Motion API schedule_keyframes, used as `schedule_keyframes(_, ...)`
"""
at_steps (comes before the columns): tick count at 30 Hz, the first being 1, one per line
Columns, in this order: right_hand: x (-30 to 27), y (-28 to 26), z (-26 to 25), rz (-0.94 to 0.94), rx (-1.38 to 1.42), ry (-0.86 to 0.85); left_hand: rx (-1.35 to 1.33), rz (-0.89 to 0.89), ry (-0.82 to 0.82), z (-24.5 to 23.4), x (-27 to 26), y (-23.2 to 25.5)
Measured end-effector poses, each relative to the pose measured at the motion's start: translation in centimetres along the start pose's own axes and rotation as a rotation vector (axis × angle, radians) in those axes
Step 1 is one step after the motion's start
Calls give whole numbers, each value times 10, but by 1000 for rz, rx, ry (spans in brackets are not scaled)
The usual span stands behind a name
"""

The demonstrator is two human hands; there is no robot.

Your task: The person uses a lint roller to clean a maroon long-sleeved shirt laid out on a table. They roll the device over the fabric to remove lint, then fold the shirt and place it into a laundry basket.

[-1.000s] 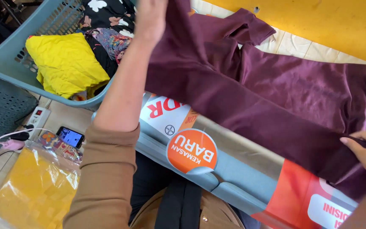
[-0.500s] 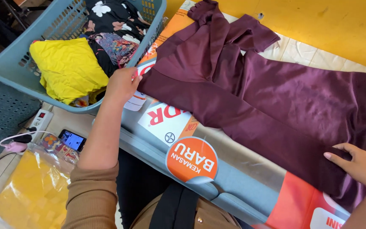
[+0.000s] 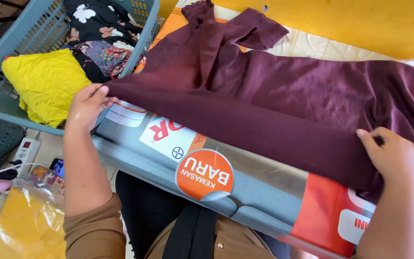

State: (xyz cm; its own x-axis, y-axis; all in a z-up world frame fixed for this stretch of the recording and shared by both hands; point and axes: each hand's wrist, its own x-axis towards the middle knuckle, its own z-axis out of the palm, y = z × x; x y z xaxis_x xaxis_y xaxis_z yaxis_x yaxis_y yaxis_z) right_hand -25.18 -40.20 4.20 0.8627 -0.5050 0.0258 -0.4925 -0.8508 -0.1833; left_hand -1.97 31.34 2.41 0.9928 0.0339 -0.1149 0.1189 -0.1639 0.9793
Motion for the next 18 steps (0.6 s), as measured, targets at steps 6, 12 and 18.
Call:
schedule_keyframes(6,13,-15,27,-66,-67,-67,173,-12,182,4,-5,-6)
schedule_keyframes(12,14,-8,27,-132,-26,76,291,245,336,-11,20,-56)
schedule_keyframes(18,34,17,76,-295,-46,274,298,434,480,-12,32,-68)
